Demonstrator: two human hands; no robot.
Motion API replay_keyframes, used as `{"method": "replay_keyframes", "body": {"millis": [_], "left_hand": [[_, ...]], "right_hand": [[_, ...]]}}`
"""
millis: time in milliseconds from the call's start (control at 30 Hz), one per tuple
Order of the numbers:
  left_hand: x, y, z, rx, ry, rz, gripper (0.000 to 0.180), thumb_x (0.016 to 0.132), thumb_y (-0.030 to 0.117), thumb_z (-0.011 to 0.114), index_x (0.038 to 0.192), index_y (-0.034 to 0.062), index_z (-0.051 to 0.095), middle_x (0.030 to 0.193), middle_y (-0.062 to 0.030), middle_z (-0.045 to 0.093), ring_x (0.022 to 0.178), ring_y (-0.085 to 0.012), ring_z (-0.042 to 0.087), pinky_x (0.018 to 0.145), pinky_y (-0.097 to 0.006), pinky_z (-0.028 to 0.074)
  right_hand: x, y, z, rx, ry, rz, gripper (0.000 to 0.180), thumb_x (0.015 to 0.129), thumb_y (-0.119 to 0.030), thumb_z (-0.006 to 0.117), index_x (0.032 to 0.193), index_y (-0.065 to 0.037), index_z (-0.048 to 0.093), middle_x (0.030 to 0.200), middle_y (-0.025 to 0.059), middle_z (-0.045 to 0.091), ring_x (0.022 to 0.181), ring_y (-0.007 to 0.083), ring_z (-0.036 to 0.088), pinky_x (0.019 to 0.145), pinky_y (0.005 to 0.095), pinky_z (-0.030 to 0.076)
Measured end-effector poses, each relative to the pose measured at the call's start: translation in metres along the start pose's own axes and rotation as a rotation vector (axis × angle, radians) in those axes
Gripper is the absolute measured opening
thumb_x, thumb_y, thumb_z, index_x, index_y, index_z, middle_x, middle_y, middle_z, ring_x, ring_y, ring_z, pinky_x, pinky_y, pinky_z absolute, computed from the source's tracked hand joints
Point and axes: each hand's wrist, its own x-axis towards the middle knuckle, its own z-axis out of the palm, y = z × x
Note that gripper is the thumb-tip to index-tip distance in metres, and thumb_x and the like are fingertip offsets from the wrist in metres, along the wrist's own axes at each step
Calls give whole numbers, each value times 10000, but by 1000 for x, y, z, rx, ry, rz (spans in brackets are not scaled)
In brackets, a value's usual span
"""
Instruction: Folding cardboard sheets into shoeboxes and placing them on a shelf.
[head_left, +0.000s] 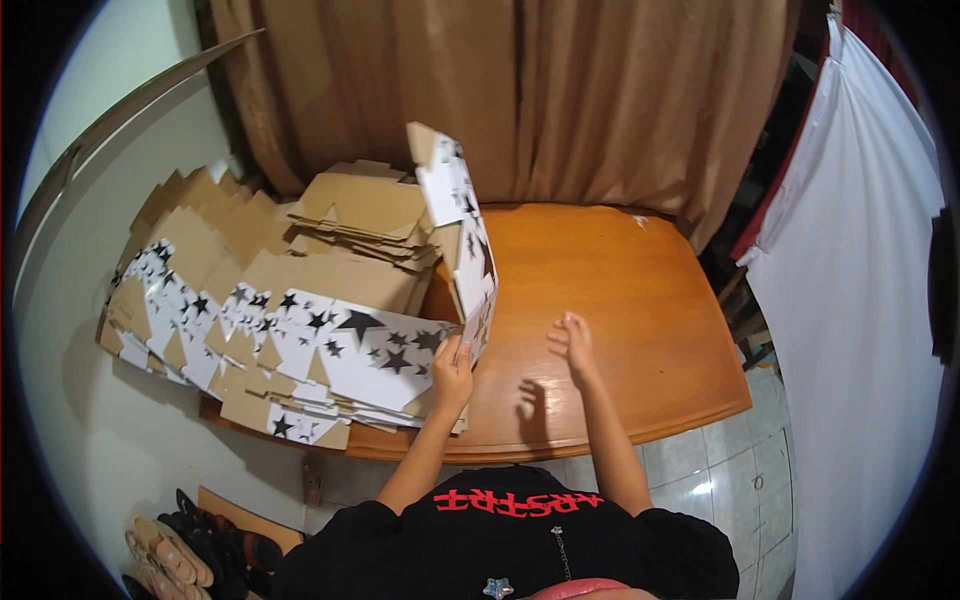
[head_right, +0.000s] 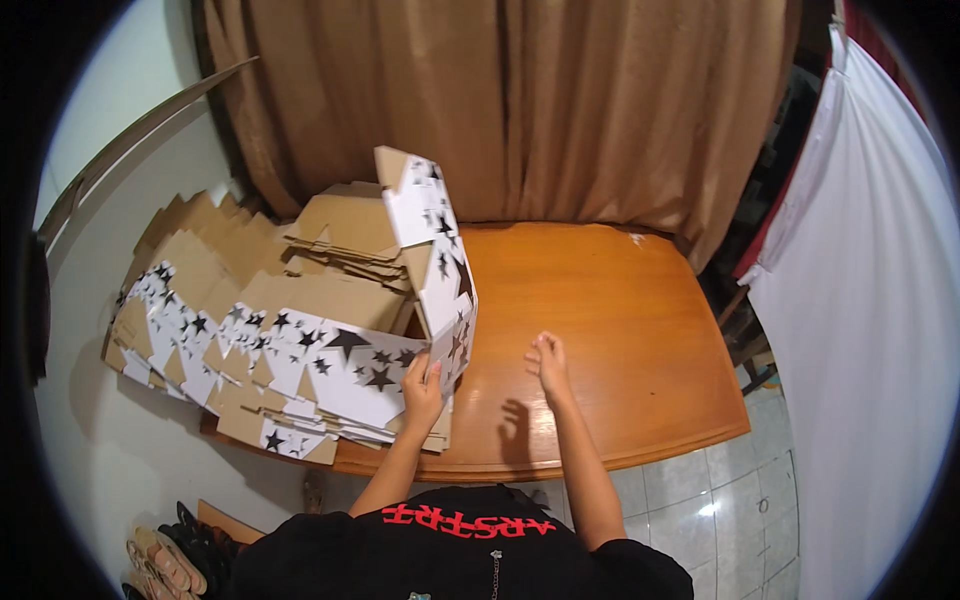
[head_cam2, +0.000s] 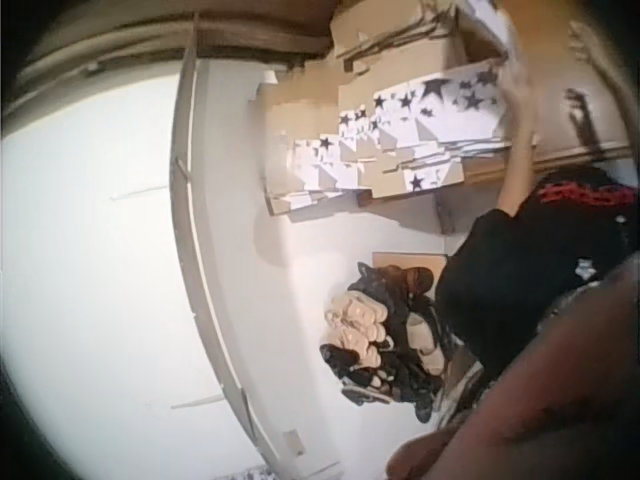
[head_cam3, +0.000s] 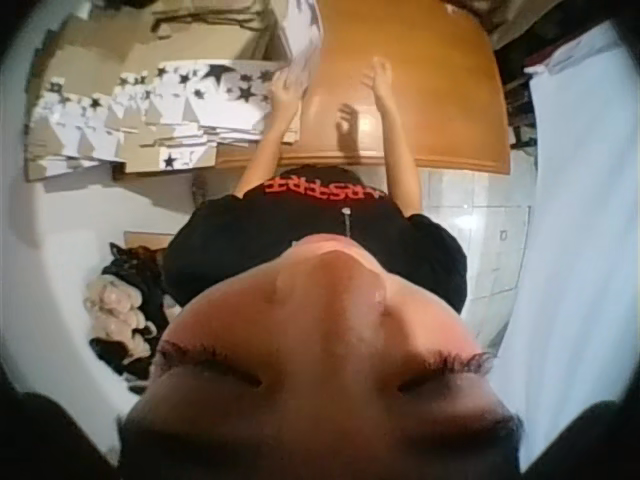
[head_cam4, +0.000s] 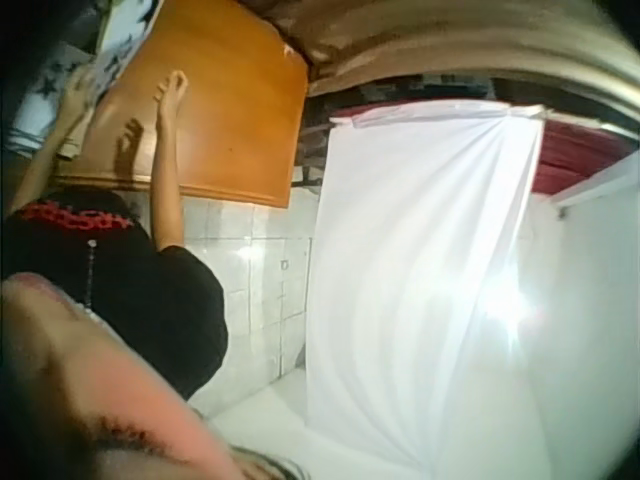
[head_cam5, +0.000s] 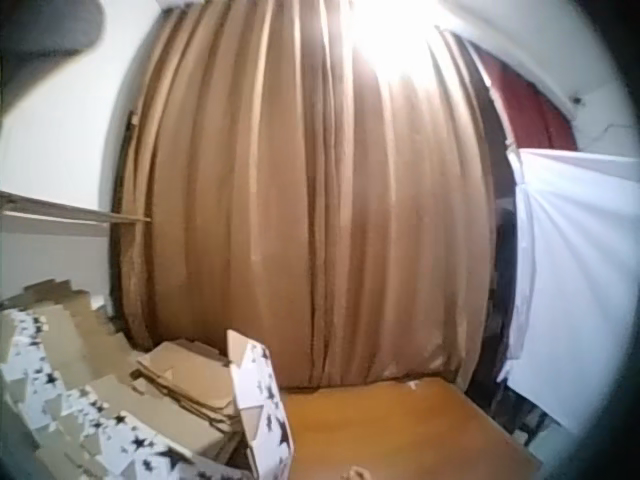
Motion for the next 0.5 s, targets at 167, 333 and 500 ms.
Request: {"method": "replay_keyframes", "body": {"millis": [167,333,500], "left_hand": [[7,27,77,-86,-87,53,340,820,-50,445,1127,10,577,1056,-178,600,916,-347,579,855,-380,445],[5,21,135,161,-268,189,389,820,-26,456,1138,138,608,1109,-117,600,1081,-357,497,978,-442,357],[-11,19,166,278,-477,132,355,869,53,456,1158,200,602,1217,-88,553,1193,-405,401,964,-598,301]], "right_hand": [[27,-46,-86,-65,69,-283,564,913,-438,444,1339,-95,308,1205,88,469,998,210,539,764,365,462],[52,-60,-134,-49,145,-235,675,900,-478,440,1411,-118,185,1325,96,378,1041,241,514,792,378,448],[74,-15,-167,-91,352,-143,667,869,-374,546,1382,-86,232,1286,172,425,1030,274,532,776,398,486]]}}
